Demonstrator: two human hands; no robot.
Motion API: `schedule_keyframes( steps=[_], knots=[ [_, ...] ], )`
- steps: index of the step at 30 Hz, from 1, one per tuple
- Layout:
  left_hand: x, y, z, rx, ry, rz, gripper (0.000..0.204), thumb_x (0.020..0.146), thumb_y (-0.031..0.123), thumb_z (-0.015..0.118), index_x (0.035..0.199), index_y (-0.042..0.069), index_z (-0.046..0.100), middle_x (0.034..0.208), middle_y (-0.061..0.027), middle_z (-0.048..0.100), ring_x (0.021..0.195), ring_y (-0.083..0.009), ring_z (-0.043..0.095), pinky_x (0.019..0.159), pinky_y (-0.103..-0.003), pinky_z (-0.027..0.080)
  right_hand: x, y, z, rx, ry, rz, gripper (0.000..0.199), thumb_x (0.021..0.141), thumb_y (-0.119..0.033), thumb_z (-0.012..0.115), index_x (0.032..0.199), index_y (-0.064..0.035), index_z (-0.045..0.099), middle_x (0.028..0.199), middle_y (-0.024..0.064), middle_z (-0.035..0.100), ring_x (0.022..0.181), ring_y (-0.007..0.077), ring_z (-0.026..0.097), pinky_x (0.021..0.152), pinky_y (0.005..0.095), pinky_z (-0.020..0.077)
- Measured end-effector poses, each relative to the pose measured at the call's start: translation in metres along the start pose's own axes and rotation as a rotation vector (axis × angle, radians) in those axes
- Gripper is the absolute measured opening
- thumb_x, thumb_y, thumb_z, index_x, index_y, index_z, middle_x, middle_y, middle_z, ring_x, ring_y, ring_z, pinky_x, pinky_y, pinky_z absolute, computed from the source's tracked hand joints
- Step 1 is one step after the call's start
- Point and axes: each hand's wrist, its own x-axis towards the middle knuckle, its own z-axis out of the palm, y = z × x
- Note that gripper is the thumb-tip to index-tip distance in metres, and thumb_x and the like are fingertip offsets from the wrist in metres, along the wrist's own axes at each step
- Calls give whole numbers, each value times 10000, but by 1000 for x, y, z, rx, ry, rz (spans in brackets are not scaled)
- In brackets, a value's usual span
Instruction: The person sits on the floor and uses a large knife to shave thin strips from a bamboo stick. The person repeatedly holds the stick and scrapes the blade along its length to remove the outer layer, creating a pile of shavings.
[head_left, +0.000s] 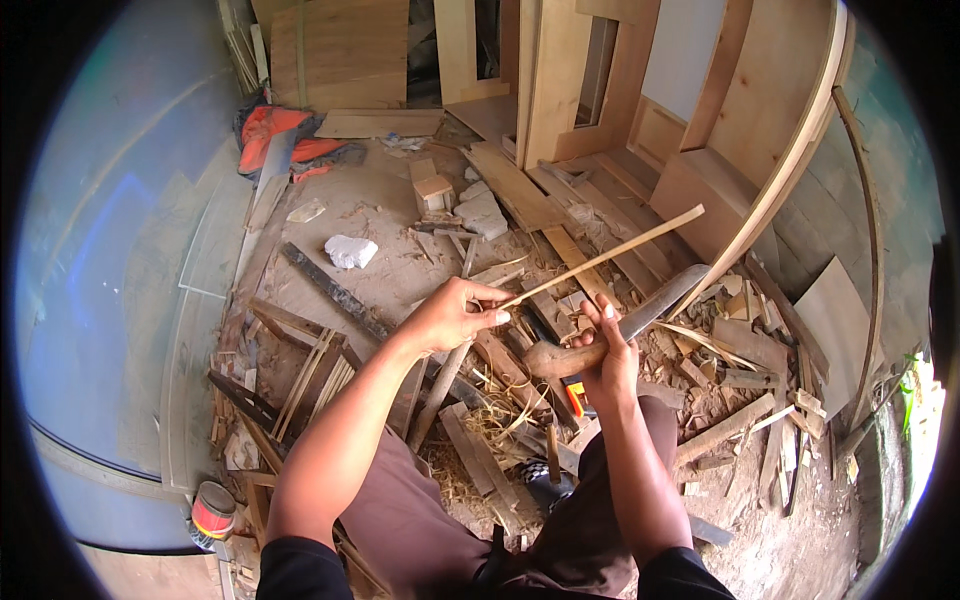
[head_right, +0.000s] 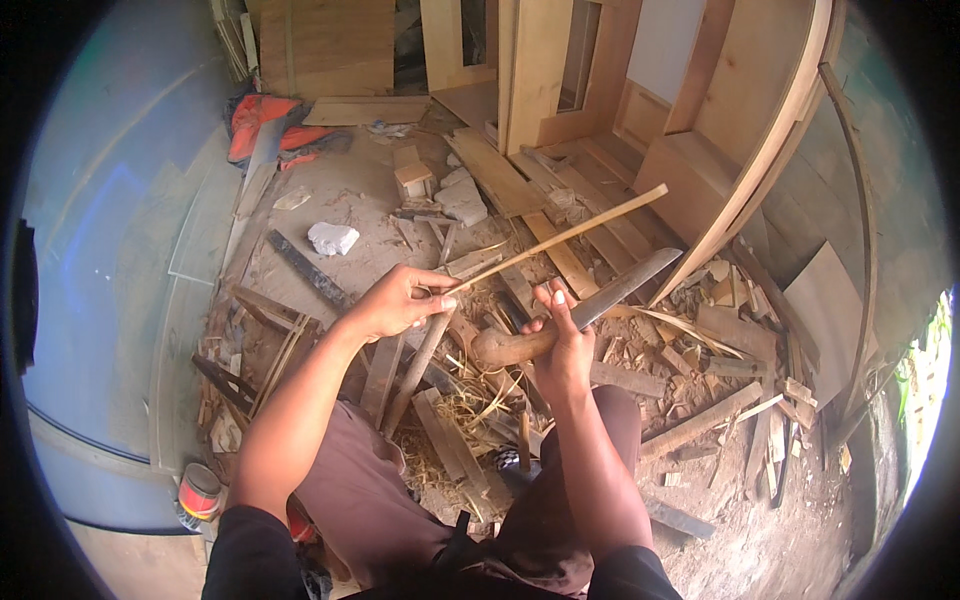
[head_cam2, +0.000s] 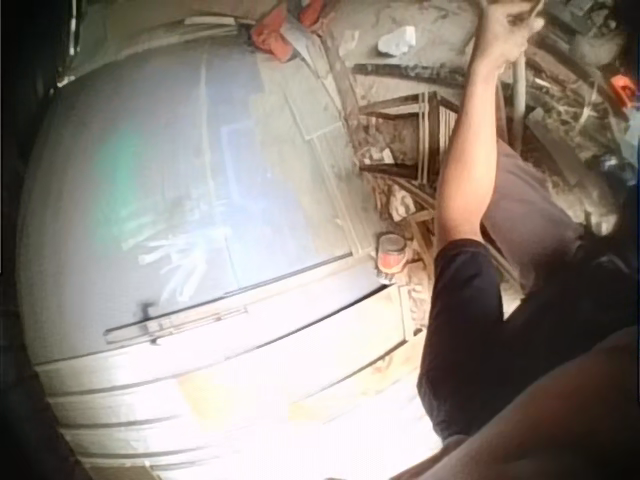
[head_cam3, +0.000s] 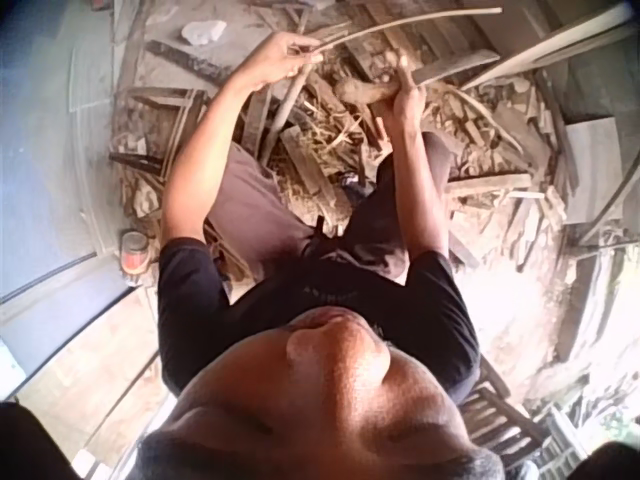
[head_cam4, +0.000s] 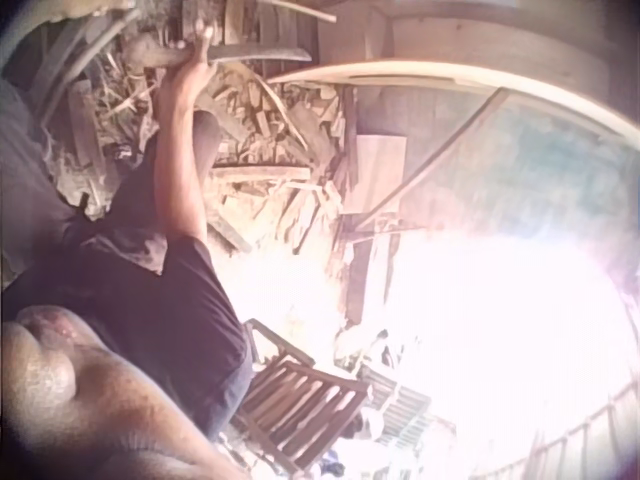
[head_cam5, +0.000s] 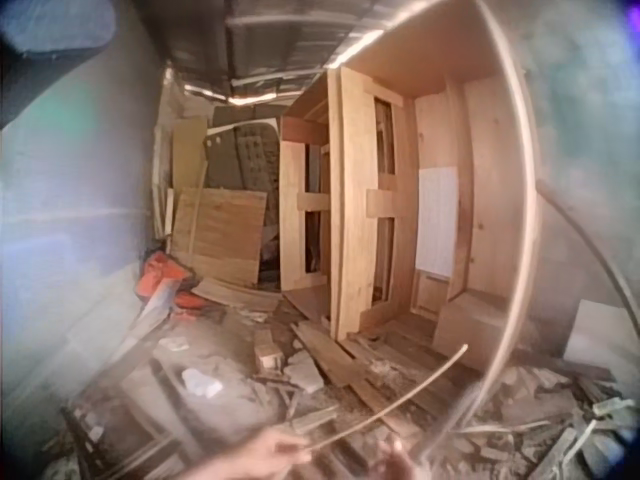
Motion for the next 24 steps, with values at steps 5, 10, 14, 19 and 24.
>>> schedule_keyframes(
  steps=[5,10,14,19,24],
  knots=[
    [-2,-1,-2,16,-91,43,370,902,62,743,1269,58,688,856,-57,690,715,-63,545,619,-258,457,0,-7,-2,77,-45,-28,620,960,-169,670,1474,10,374,1370,136,575,764,116,514,726,311,489],
    [-3,1,0,255,-140,222,409,863,28,766,1263,38,683,961,-118,722,917,-112,611,829,-277,493,-2,-9,1,99,-72,-43,574,965,-128,649,1462,-11,388,1387,135,550,763,116,511,725,311,486],
    [-5,-1,0,265,-148,146,382,880,52,754,1254,26,680,956,-91,717,823,-96,626,744,-274,513,2,-6,-2,73,-12,-78,393,953,-145,687,1284,-29,509,1158,120,636,775,138,538,734,328,488],
    [-11,0,-23,251,-199,-11,324,910,48,715,1225,-12,669,966,-71,715,719,-103,646,680,-263,529,9,-10,-7,148,75,-99,187,956,-121,688,1063,-39,558,1034,119,630,771,150,546,718,337,509],
    [-28,7,-40,112,-85,46,234,924,9,663,1145,-68,681,953,-117,728,743,-126,682,696,-265,544,7,-12,-22,191,133,-61,185,963,-121,681,1058,-17,561,978,94,600,767,143,541,721,325,510]
  ],
)
